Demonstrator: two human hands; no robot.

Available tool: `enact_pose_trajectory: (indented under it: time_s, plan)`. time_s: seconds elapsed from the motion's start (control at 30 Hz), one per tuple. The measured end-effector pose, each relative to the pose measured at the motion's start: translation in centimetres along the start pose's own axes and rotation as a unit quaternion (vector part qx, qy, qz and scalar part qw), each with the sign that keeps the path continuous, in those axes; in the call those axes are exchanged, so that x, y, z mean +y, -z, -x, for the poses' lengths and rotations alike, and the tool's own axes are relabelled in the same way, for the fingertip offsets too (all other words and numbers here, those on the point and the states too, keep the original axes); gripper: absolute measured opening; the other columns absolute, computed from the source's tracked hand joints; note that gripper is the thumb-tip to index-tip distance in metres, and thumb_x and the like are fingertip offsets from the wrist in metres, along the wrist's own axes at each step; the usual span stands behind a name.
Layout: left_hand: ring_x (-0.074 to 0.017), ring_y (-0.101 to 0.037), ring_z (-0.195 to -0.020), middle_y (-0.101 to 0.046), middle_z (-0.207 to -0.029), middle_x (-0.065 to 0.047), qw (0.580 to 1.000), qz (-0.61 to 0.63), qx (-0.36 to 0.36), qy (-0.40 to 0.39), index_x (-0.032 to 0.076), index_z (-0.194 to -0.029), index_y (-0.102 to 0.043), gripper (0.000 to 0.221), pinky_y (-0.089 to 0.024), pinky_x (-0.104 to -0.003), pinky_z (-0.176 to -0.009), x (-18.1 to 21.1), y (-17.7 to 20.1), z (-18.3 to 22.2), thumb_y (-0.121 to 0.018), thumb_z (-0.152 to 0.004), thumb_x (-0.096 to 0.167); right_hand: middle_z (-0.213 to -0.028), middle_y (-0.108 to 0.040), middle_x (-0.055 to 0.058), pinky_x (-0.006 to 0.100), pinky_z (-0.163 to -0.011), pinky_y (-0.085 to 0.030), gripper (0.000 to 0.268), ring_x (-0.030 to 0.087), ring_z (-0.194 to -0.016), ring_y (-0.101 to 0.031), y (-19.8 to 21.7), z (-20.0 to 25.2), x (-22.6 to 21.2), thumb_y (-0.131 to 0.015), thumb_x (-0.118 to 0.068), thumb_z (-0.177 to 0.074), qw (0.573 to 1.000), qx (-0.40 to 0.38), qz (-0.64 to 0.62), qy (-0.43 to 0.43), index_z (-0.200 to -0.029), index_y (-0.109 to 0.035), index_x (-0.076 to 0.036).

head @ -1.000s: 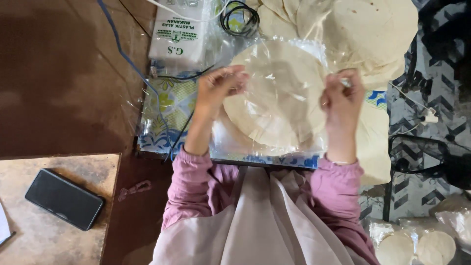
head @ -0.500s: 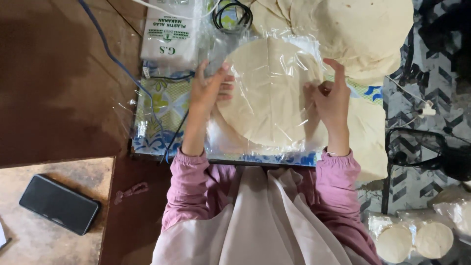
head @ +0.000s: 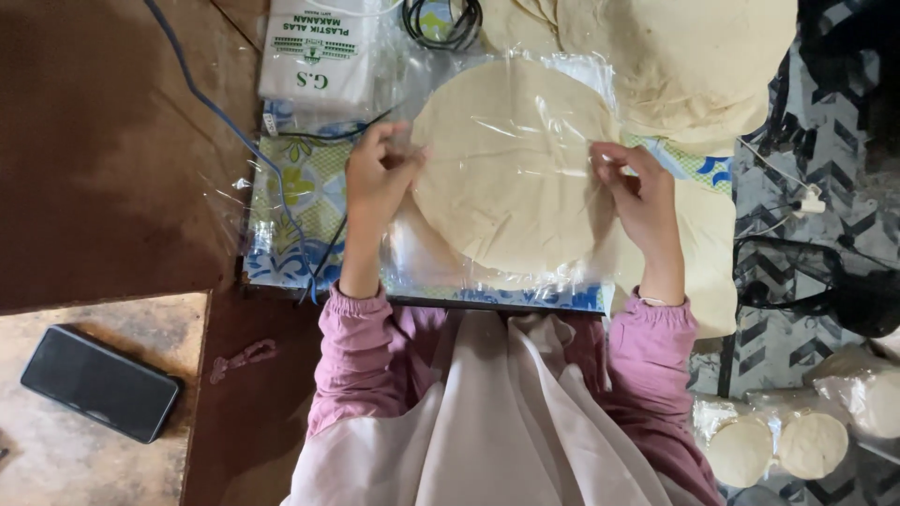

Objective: The person places flatbreads into a plastic sleeve and stacks them on a table.

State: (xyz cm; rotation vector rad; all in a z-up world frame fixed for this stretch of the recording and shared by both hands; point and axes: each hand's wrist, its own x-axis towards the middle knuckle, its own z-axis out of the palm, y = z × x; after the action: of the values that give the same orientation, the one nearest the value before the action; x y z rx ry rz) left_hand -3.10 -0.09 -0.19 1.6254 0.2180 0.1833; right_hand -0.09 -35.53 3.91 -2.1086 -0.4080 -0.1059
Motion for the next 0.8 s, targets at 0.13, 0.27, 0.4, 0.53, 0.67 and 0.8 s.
enact_pose_trajectory:
  time_s: [0.13, 0.27, 0.4, 0.53, 0.67, 0.8]
  plan:
    - [-0.0057, -0.055, -0.061, -0.063, -0.072, 0.0, 0.996, -0.08, 0.049, -0.009, 0.002, -0.116, -0.064, 0.046, -0.043, -0.022, -0.056, -1.0, -0.1, 0.7, -0.09, -0.084, 0.021, -0.094, -0.056, -0.003, 0.022, -0.053, -0.038, 0.027, 0.005, -0.066, -0.048, 0.2, 0.6, -0.3, -0.064, -0.001, -0.101, 0.987, -0.002, -0.084, -0.14, -0.126, -0.072, -0.008]
    - [-0.0029, -0.05, -0.062, -0.059, -0.069, 0.004, 0.998, -0.031, 0.041, -0.02, 0.004, -0.117, -0.057, 0.049, -0.039, -0.021, -0.057, -2.2, -0.3, 0.7, -0.09, -0.086, 0.022, -0.096, -0.056, -0.004, 0.019, -0.055, -0.039, 0.03, 0.003, -0.068, -0.048, 0.4, 1.0, -0.1, -0.062, -0.001, -0.103, 0.985, 0.017, -0.11, -0.131, -0.13, -0.071, -0.009]
    - [-0.0024, -0.046, -0.063, -0.056, -0.068, 0.006, 0.999, -0.013, 0.044, -0.028, 0.004, -0.118, -0.056, 0.05, -0.037, -0.021, -0.058, -3.0, -0.4, 0.8, -0.09, -0.087, 0.023, -0.094, -0.047, 0.0, 0.022, -0.06, -0.036, 0.035, 0.005, -0.074, -0.043, 0.5, 1.5, 0.5, -0.064, 0.004, -0.102, 0.998, 0.022, -0.017, -0.063, -0.134, -0.071, -0.009]
    - [-0.0049, -0.048, -0.064, -0.057, -0.07, 0.003, 0.998, -0.044, 0.048, -0.015, 0.004, -0.118, -0.057, 0.05, -0.039, -0.022, -0.059, -2.1, -0.5, 1.5, -0.09, -0.086, 0.022, -0.093, -0.046, 0.002, 0.025, -0.065, -0.039, 0.038, 0.009, -0.078, -0.045, 1.0, 1.4, -0.4, -0.067, 0.002, -0.1, 0.997, 0.023, 0.014, -0.077, -0.135, -0.072, -0.011]
    - [-0.0204, -0.055, -0.095, -0.059, -0.105, -0.01, 0.959, -0.192, 0.092, -0.187, 0.004, -0.124, -0.057, 0.051, -0.048, -0.036, -0.084, 2.2, -0.6, 1.8, -0.085, -0.083, 0.013, -0.112, -0.054, 0.013, 0.041, -0.091, -0.045, 0.046, 0.027, -0.106, -0.052, 1.5, 0.7, -3.0, -0.074, -0.003, -0.091, 0.979, 0.073, 0.187, 0.027, -0.136, -0.069, -0.008]
    - [-0.03, -0.056, -0.126, -0.059, -0.133, -0.011, 0.91, -0.323, 0.03, -0.259, 0.012, -0.134, -0.059, 0.05, -0.047, -0.046, -0.108, 6.1, -3.4, 1.9, -0.078, -0.089, 0.014, -0.144, -0.054, 0.019, 0.048, -0.125, -0.038, 0.05, 0.04, -0.143, -0.049, -0.5, -1.8, -2.0, -0.071, -0.012, -0.1, 0.97, 0.074, 0.199, 0.118, -0.148, -0.054, -0.009]
